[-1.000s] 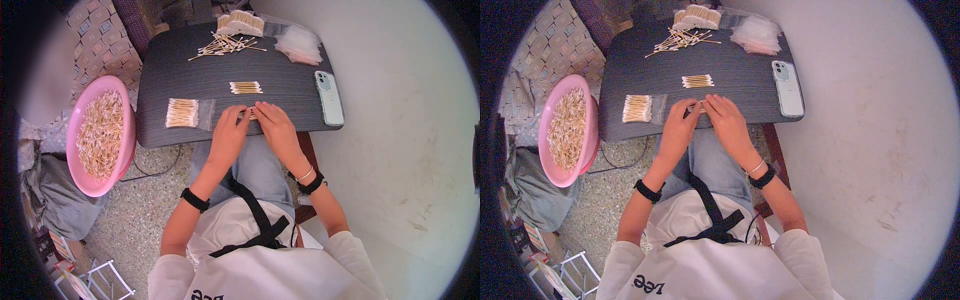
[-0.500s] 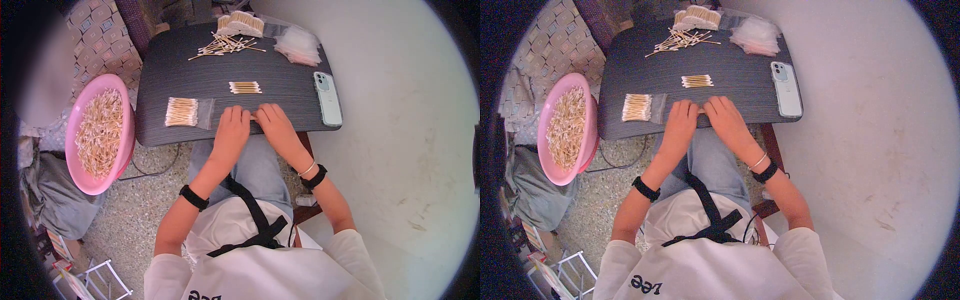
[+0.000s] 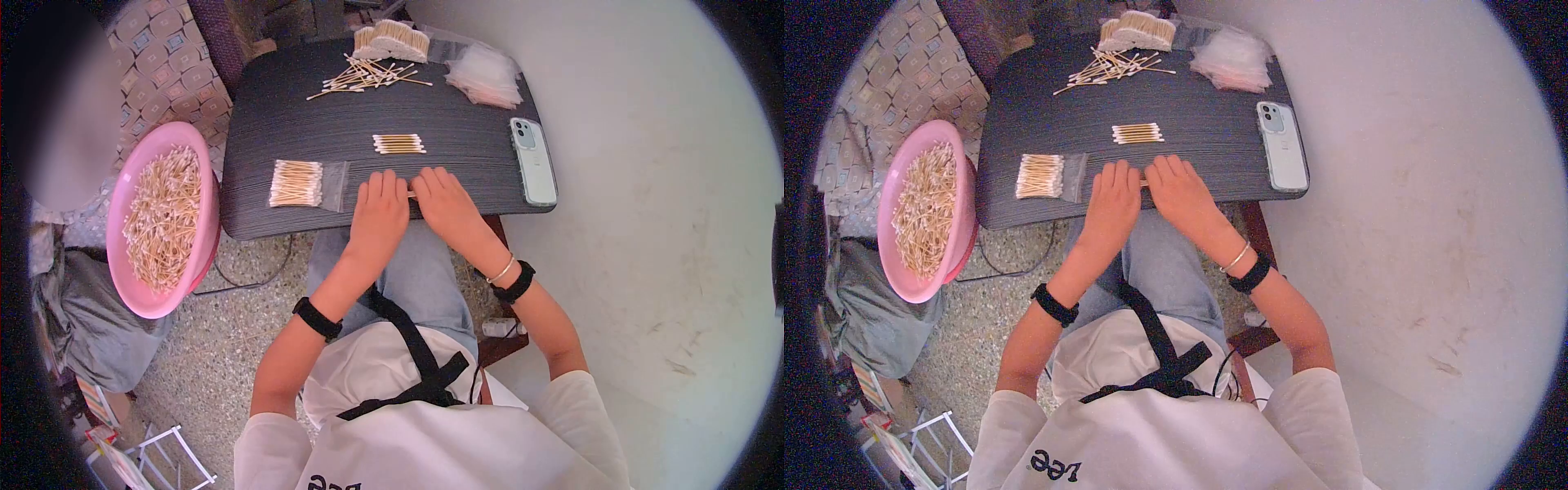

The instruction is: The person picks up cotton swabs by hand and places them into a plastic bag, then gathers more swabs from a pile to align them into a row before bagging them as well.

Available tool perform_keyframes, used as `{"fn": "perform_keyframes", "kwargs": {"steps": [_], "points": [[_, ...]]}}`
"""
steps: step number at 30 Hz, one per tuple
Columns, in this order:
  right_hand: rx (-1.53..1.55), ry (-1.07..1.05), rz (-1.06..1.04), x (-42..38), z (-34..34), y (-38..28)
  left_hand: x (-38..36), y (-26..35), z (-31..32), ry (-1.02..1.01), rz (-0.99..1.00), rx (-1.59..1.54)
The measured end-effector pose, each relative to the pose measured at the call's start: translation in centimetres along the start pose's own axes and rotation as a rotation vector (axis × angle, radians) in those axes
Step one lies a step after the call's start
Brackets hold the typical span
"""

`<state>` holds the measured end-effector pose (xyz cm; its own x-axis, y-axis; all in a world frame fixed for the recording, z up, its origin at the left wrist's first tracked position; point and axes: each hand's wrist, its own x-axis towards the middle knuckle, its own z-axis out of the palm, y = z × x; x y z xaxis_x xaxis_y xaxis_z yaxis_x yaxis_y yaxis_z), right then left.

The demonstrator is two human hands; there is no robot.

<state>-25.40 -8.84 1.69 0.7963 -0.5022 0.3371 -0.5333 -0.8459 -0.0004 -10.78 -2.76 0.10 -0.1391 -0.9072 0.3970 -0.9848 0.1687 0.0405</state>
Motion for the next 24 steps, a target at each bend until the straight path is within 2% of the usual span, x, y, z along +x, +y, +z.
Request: {"fn": "perform_keyframes", "kwargs": {"steps": [4, 7, 10, 13, 16, 19, 22, 24], "points": [[0.007, 0.011, 0.012, -0.4, -0.1, -0.4, -0.3, -0.6, -0.2, 0.031, 0.059, -0.038], [0.005, -0.120, 0.049, -0.9, -1.0, -1.1, -0.8, -0.9, -0.3, 0.049, 0.095, -0.141], [0.188, -0.114, 0.087, -1.5, -2.2, -1.8, -1.2, -1.2, -1.4, -0.145, 0.083, -0.373], [0.567, -0.192, 0.252, -2.7, -3.7, -2.7, -1.8, -1.0, -3.9, -0.192, -0.029, -0.747], [0.829, -0.243, 0.203, -2.9, -4.5, -3.1, -2.9, -0.8, -5.1, -0.082, -0.039, -1.124], [1.243, -0.470, 0.399, -2.4, -6.3, -4.0, -3.4, 0.1, -4.5, 0.032, -0.140, -1.569], [1.555, -0.544, 0.475, -2.8, -5.7, -4.4, -3.8, 0.4, -5.3, -0.119, -0.310, -1.922], [1.753, -0.562, 0.537, -3.2, -5.1, -4.9, -4.2, 0.7, -5.4, -0.102, -0.401, -2.119]]}}
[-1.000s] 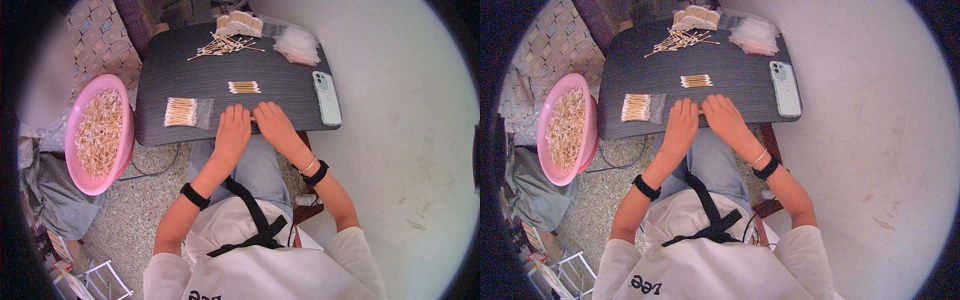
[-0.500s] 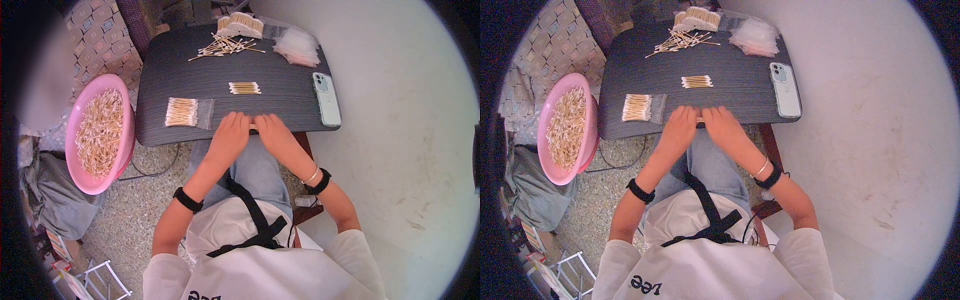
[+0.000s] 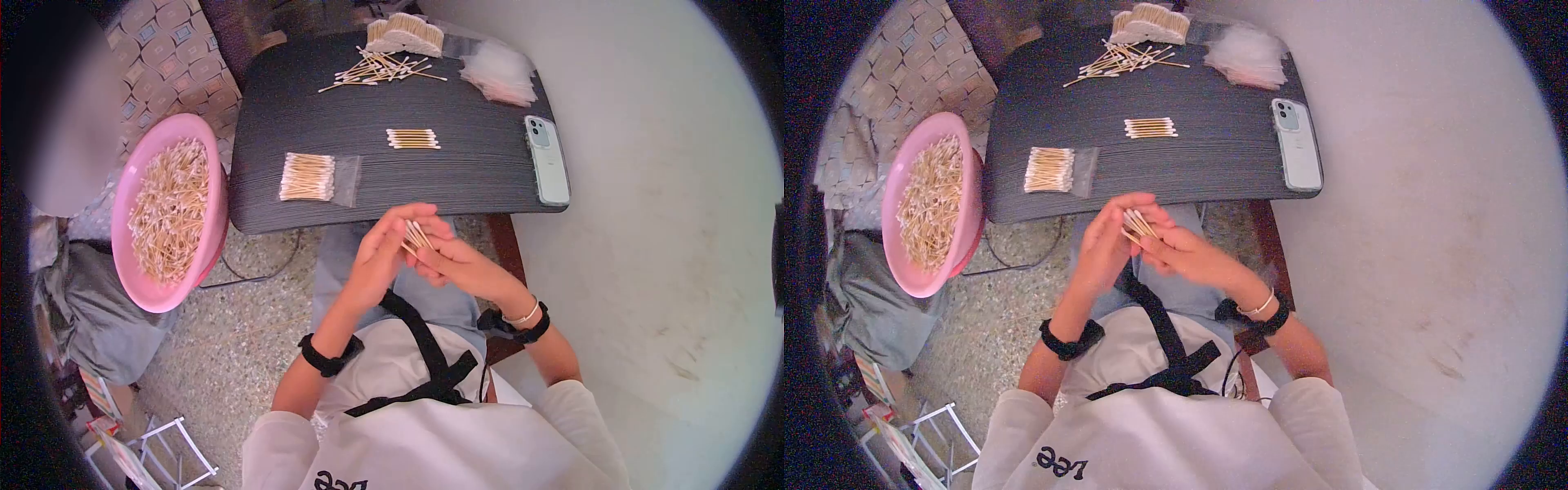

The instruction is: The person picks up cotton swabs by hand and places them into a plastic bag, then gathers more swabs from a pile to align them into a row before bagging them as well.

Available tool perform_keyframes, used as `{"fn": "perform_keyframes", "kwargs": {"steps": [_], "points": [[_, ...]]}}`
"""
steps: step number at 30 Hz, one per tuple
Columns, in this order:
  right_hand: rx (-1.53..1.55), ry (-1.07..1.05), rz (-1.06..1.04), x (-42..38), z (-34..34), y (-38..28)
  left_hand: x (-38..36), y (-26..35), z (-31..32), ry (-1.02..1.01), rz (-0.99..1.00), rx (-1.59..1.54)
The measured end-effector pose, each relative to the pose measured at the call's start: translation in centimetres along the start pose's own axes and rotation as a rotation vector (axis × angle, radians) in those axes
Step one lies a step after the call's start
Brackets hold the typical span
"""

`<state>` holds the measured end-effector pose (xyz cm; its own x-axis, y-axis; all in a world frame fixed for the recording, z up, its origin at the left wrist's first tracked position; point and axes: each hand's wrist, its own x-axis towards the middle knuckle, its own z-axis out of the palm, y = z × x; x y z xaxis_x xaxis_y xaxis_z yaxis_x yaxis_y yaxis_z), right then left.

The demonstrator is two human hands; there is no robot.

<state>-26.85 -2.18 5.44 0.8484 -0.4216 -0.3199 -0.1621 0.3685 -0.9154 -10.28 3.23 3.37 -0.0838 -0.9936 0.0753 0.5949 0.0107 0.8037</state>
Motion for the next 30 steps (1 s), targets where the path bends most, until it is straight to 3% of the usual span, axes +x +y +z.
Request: {"fn": "perform_keyframes", "kwargs": {"steps": [4, 7, 10, 16, 22, 25, 30], "points": [[0.151, -0.025, -0.013, 0.3, 0.8, 1.1, -0.5, 0.4, 0.8, 0.112, -0.049, -0.143], [0.142, -0.022, 0.012, 0.4, 1.2, 0.8, -0.7, 0.3, -0.2, 0.072, -0.137, -0.351], [0.166, -0.032, -0.015, 0.6, 1.3, 1.6, -0.6, 1.5, 1.0, 0.169, -0.185, -0.266], [0.021, 0.047, -0.003, 0.1, 1.9, 1.6, -0.6, 0.7, 0.1, 0.029, -0.175, -0.210], [-0.186, 0.040, -0.076, 0.1, 2.8, 2.7, -1.1, 0.2, 0.7, 0.106, -0.150, -0.058], [-0.055, 0.026, -0.011, 0.1, 3.1, 2.0, -0.9, 0.2, 1.3, 0.226, -0.129, -0.125], [0.084, -0.004, -0.024, 0.0, 3.8, 1.5, -1.2, 0.4, 0.4, 0.237, -0.059, -0.326]]}}
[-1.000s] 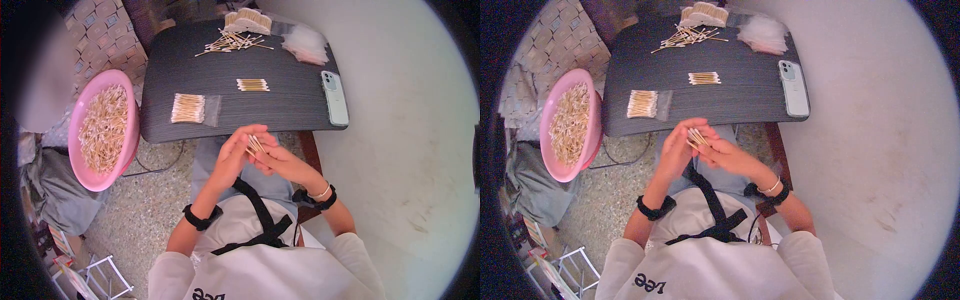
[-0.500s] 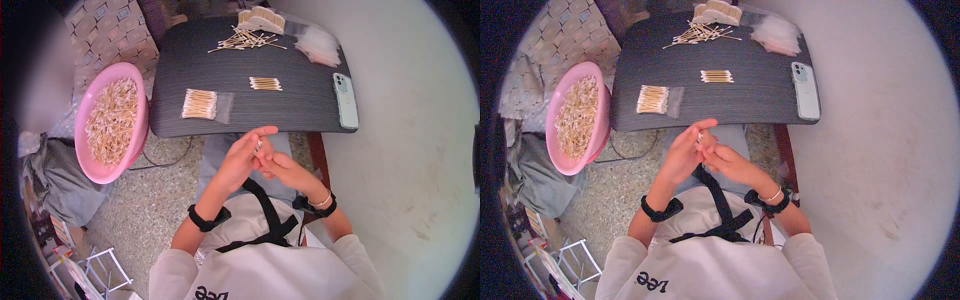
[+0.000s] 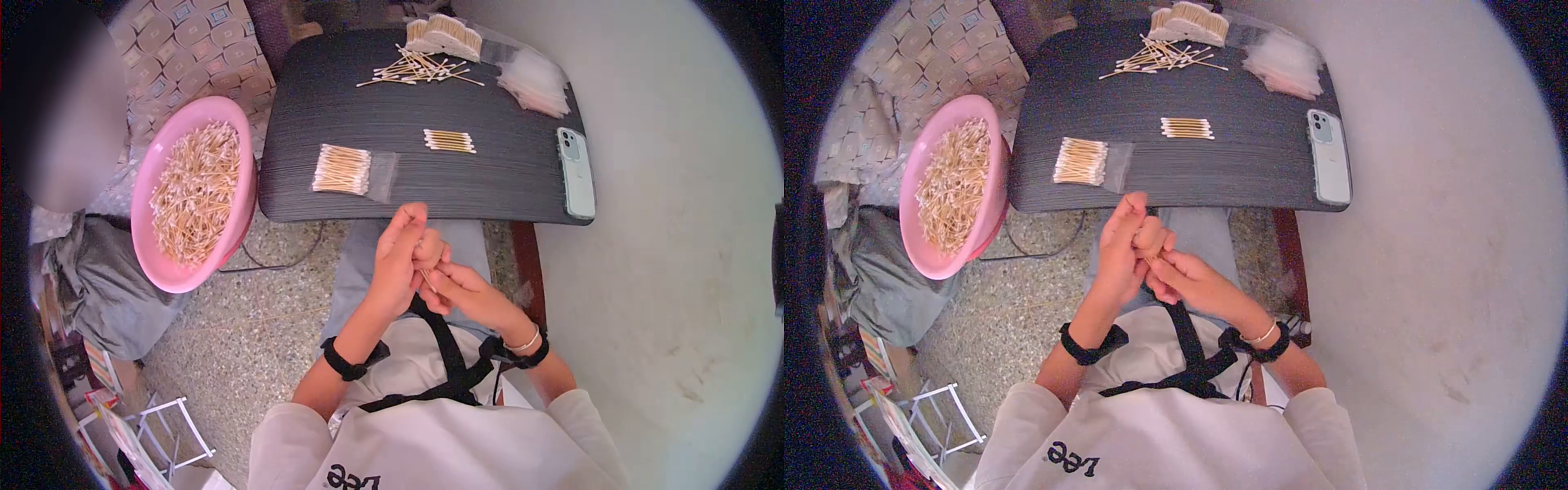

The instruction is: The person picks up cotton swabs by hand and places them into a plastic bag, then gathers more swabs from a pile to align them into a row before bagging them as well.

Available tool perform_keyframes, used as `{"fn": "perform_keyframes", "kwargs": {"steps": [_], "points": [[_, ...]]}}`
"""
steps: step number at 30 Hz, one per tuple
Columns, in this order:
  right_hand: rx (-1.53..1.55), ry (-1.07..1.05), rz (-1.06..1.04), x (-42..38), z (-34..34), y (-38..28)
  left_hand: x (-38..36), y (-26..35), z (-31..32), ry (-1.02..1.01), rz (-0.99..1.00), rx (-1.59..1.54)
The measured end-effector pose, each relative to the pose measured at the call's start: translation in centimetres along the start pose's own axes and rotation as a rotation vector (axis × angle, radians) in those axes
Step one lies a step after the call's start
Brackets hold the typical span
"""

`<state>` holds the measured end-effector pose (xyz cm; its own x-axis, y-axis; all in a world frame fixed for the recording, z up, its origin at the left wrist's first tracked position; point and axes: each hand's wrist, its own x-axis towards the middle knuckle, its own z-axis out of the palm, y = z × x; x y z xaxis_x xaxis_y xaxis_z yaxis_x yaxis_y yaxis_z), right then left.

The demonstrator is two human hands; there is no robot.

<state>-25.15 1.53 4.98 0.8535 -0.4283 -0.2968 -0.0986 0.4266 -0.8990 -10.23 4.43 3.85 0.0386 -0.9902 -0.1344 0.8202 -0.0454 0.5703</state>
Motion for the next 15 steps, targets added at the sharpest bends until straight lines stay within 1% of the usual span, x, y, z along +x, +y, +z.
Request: {"fn": "perform_keyframes", "kwargs": {"steps": [1, 4, 7, 10, 12, 13, 15], "points": [[0.035, 0.000, 0.017, -0.1, 0.1, 0.0, 0.0, 0.0, -0.1, -0.009, 0.014, -0.043], [0.009, 0.047, 0.043, 0.1, 0.1, 1.4, -0.1, -0.2, -0.5, -0.032, 0.045, -0.062], [-0.293, 0.239, -0.135, 0.3, 0.6, 1.9, 0.1, -0.6, -0.4, 0.046, 0.156, 0.177], [-0.632, 0.385, -0.093, 0.5, -0.5, 0.6, 0.9, 1.1, -1.7, 0.190, 0.672, 1.132], [-0.733, 0.448, -0.066, 0.8, -1.1, -0.2, 1.1, 3.5, -2.0, 0.289, 0.917, 1.773], [-0.784, 0.479, -0.053, 1.1, -1.3, -0.4, 1.5, 3.8, -2.4, 0.346, 0.925, 1.815], [-0.810, 0.494, -0.123, 2.0, -1.8, -0.1, 2.2, 4.0, -3.3, 0.470, 0.939, 1.900]]}}
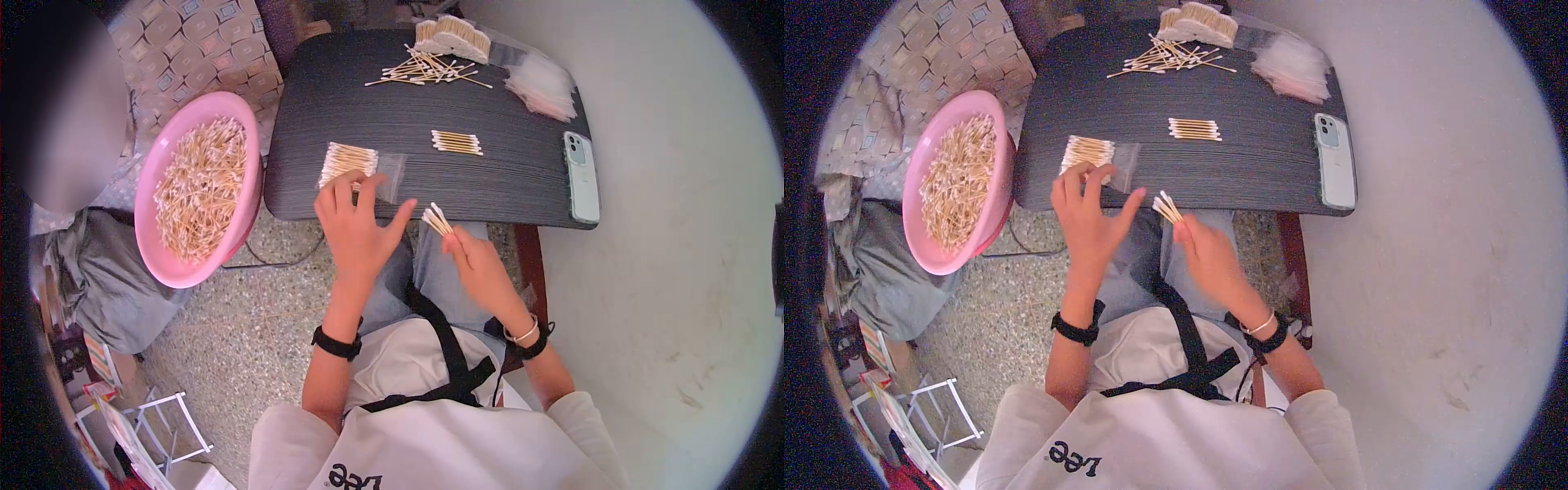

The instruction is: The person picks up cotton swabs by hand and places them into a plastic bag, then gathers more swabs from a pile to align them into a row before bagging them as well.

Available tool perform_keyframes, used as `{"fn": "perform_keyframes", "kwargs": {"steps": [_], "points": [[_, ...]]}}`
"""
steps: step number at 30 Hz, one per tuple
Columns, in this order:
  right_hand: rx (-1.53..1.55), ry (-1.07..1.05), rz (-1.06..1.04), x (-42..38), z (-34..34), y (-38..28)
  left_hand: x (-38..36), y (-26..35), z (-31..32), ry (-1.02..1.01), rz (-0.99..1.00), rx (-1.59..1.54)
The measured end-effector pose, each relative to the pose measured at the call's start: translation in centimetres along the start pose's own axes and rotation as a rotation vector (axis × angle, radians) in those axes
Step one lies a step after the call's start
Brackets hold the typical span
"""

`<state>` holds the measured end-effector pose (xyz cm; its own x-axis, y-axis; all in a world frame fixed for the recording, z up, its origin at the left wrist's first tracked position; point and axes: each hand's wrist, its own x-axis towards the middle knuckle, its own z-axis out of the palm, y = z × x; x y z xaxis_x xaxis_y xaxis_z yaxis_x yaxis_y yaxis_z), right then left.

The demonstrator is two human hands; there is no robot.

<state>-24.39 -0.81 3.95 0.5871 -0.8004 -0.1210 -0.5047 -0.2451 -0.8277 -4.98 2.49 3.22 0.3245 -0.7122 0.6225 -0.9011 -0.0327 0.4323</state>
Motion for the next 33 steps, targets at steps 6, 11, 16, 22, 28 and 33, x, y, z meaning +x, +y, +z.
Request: {"fn": "perform_keyframes", "kwargs": {"steps": [6, 11, 16, 22, 28, 33], "points": [[0.021, 0.023, -0.053, 2.5, 0.7, -0.8, 0.1, -0.9, 1.9, 0.000, -0.021, 0.099], [0.054, -0.022, -0.022, 4.3, 1.2, -1.3, -0.5, -1.3, 2.2, -0.021, -0.013, 0.112], [0.112, -0.019, -0.063, 4.9, 2.0, -0.7, -0.6, -1.3, 1.8, -0.046, -0.015, -0.005], [0.207, -0.206, -0.028, 5.2, 1.8, -0.4, -1.5, -1.3, 1.0, -0.167, 0.092, -0.136], [0.695, -0.461, 0.305, 6.2, 1.4, -0.8, -1.6, -1.7, 0.7, -0.268, 0.074, -0.237], [0.693, -0.518, 0.297, 6.9, 0.9, -1.5, -1.3, -1.7, 0.3, -0.299, 0.080, -0.247]]}}
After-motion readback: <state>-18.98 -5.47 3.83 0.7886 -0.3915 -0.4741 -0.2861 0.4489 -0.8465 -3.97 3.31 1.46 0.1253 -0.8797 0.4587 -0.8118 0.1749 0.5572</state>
